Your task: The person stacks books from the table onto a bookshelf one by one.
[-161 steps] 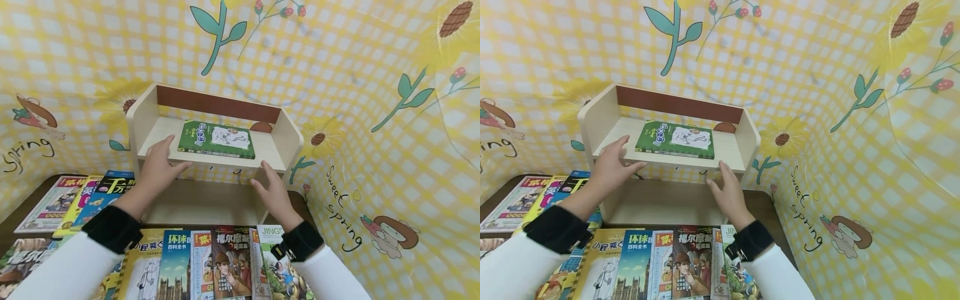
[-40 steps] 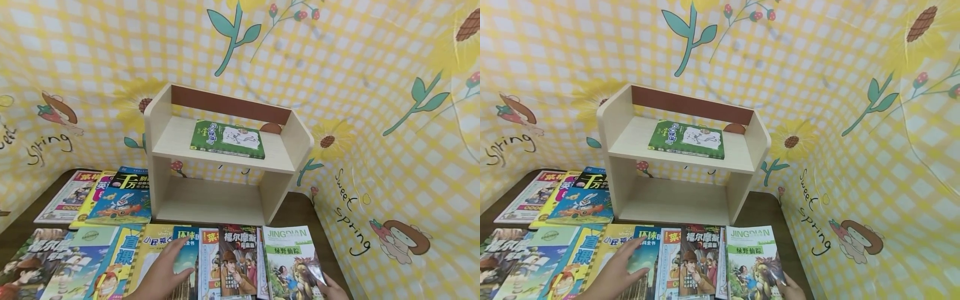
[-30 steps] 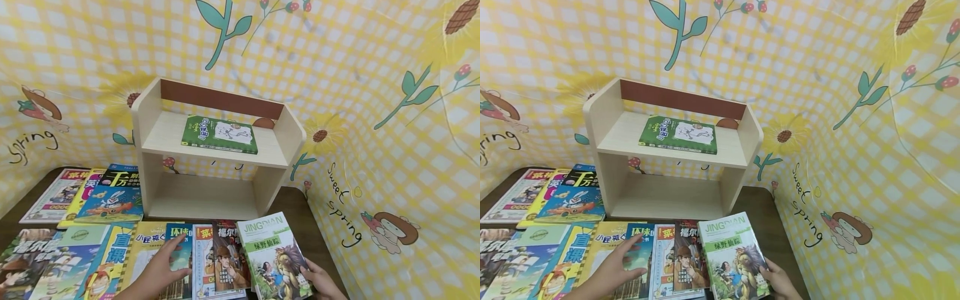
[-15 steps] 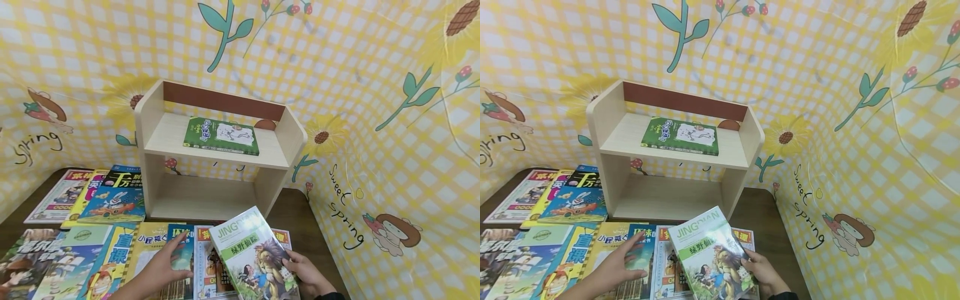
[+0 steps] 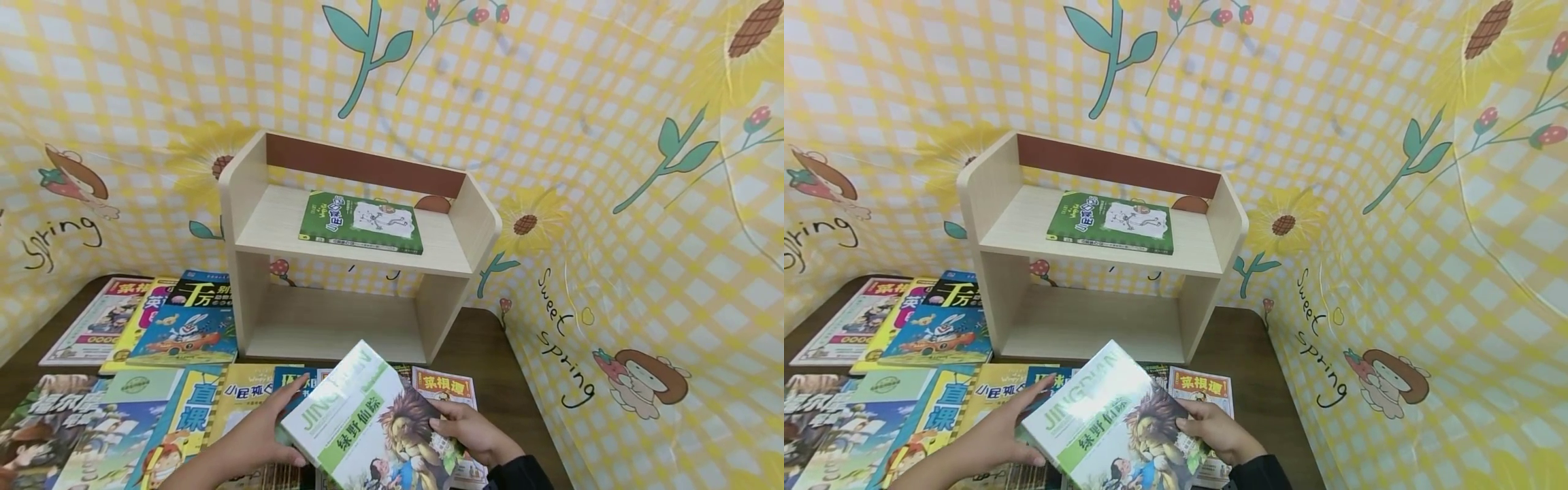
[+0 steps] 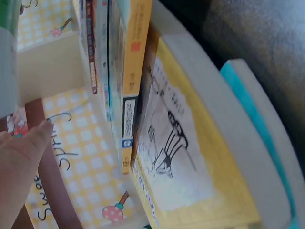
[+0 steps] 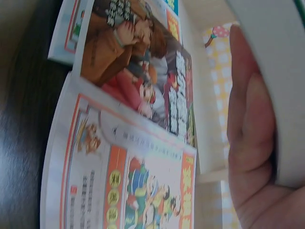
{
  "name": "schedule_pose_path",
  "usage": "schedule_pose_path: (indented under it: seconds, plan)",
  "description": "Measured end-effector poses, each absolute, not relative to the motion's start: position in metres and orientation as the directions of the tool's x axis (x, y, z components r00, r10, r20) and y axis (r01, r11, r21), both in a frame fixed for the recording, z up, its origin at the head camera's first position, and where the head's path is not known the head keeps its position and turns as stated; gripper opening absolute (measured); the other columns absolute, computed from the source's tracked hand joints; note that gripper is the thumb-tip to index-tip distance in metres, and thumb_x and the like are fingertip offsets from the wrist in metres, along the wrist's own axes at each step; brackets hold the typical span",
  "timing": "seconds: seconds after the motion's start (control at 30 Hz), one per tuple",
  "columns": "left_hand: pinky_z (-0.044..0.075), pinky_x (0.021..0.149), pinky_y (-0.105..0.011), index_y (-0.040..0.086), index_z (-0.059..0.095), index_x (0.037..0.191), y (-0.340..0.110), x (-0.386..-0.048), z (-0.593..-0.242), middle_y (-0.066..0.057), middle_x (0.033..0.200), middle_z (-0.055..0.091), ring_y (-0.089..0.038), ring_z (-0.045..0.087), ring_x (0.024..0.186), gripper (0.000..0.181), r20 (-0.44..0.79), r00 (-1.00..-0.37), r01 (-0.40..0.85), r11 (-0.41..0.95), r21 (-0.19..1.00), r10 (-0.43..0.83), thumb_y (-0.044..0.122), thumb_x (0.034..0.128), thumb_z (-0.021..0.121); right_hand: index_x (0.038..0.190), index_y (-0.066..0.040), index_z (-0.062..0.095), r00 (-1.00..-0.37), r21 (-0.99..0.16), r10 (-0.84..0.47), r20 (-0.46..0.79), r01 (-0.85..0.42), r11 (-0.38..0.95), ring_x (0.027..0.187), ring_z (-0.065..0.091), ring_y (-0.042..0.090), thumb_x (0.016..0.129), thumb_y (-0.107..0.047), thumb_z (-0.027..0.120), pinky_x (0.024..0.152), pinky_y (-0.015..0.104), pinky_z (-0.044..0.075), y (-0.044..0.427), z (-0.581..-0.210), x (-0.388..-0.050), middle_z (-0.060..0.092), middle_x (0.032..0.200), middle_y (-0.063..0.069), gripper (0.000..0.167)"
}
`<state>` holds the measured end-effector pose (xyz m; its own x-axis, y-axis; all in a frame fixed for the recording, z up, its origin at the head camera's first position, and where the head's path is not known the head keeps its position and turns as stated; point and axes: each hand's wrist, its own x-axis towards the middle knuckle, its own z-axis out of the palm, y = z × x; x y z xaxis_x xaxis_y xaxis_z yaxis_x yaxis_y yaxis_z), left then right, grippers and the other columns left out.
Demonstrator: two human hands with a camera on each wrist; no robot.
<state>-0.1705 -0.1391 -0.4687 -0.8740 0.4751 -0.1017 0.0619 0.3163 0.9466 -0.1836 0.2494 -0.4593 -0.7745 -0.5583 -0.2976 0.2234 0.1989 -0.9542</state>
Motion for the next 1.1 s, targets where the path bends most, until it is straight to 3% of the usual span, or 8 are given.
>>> schedule_pose_path:
  seconds: [0.13, 0.3, 0.4, 0.6, 0.73, 0.93, 1.1]
  plan:
    - [0.048, 0.090, -0.039, 0.004, 0.007, 0.155, -0.145, -0.170, -0.467, -0.030, 0.149, 0.027, -0.042, 0.045, 0.124, 0.120, -0.046, -0.840, 0.088, 0.219, 0.972, 0.541, 0.021, 0.0679, 0.089, 0.146, 0.007, 0.031, -0.749, -0.961, -0.608, -0.265, 0.156, 0.227, 0.136, 0.035, 0.038, 0.102, -0.020, 0.048, 0.110, 0.041, 0.036, 0.241, -0.458, -0.186, 0.038, 0.147, 0.026, 0.054]
    - [0.045, 0.087, -0.022, 0.004, 0.005, 0.155, -0.153, -0.165, -0.463, -0.029, 0.154, 0.021, -0.032, 0.049, 0.121, 0.118, -0.045, -0.811, 0.068, 0.169, 0.983, 0.584, 0.018, 0.0709, 0.087, 0.146, 0.006, 0.033, -0.739, -0.965, -0.626, -0.249, 0.132, 0.228, 0.136, 0.036, 0.038, 0.102, -0.020, 0.048, 0.111, 0.044, 0.033, 0.233, -0.457, -0.189, 0.040, 0.146, 0.024, 0.053]
    - [0.043, 0.085, -0.020, 0.003, 0.004, 0.155, -0.154, -0.163, -0.461, -0.029, 0.153, 0.023, -0.026, 0.056, 0.112, 0.116, -0.035, -0.784, 0.056, 0.128, 0.990, 0.619, 0.015, 0.0726, 0.085, 0.145, 0.006, 0.035, -0.744, -0.965, -0.621, -0.246, 0.126, 0.231, 0.136, 0.036, 0.035, 0.102, -0.019, 0.048, 0.111, 0.043, 0.033, 0.232, -0.457, -0.191, 0.042, 0.146, 0.023, 0.052]
    - [0.052, 0.084, -0.027, 0.007, -0.001, 0.155, -0.148, -0.164, -0.461, -0.031, 0.151, 0.025, -0.029, 0.061, 0.104, 0.121, -0.018, -0.763, -0.015, 0.011, 1.000, 0.647, 0.004, 0.0690, 0.084, 0.145, 0.006, 0.036, -0.739, -0.967, -0.627, -0.246, 0.138, 0.216, 0.124, 0.052, 0.018, 0.102, -0.016, 0.049, 0.101, 0.027, 0.043, 0.229, -0.456, -0.194, 0.046, 0.143, 0.022, 0.050]
    - [0.052, 0.084, -0.026, 0.006, -0.005, 0.155, -0.149, -0.163, -0.462, -0.031, 0.153, 0.019, -0.027, 0.061, 0.103, 0.125, -0.017, -0.781, -0.005, 0.021, 1.000, 0.625, 0.006, 0.0679, 0.085, 0.146, 0.003, 0.037, -0.738, -0.956, -0.610, -0.289, 0.184, 0.231, 0.126, 0.051, 0.025, 0.101, -0.019, 0.050, 0.100, 0.031, 0.046, 0.222, -0.454, -0.197, 0.043, 0.145, 0.022, 0.051]
    - [0.053, 0.083, -0.025, 0.002, 0.008, 0.154, -0.151, -0.163, -0.465, -0.033, 0.153, 0.017, -0.024, 0.062, 0.102, 0.118, 0.000, -0.799, 0.037, 0.049, 0.998, 0.601, 0.008, 0.0660, 0.087, 0.143, 0.000, 0.044, -0.802, -0.922, -0.480, -0.355, 0.215, 0.323, 0.118, 0.056, 0.036, 0.098, -0.020, 0.058, 0.096, 0.043, 0.049, 0.215, -0.454, -0.200, 0.053, 0.135, 0.022, 0.051]
    - [0.053, 0.081, -0.023, -0.002, 0.008, 0.153, -0.151, -0.161, -0.467, -0.035, 0.151, 0.020, -0.024, 0.060, 0.099, 0.121, -0.040, -0.842, 0.031, 0.123, 0.992, 0.538, 0.010, 0.0643, 0.089, 0.144, -0.002, 0.043, -0.868, -0.921, -0.350, -0.353, 0.256, 0.295, 0.122, 0.051, 0.040, 0.093, -0.024, 0.065, 0.095, 0.047, 0.048, 0.211, -0.462, -0.203, 0.041, 0.144, 0.028, 0.060]
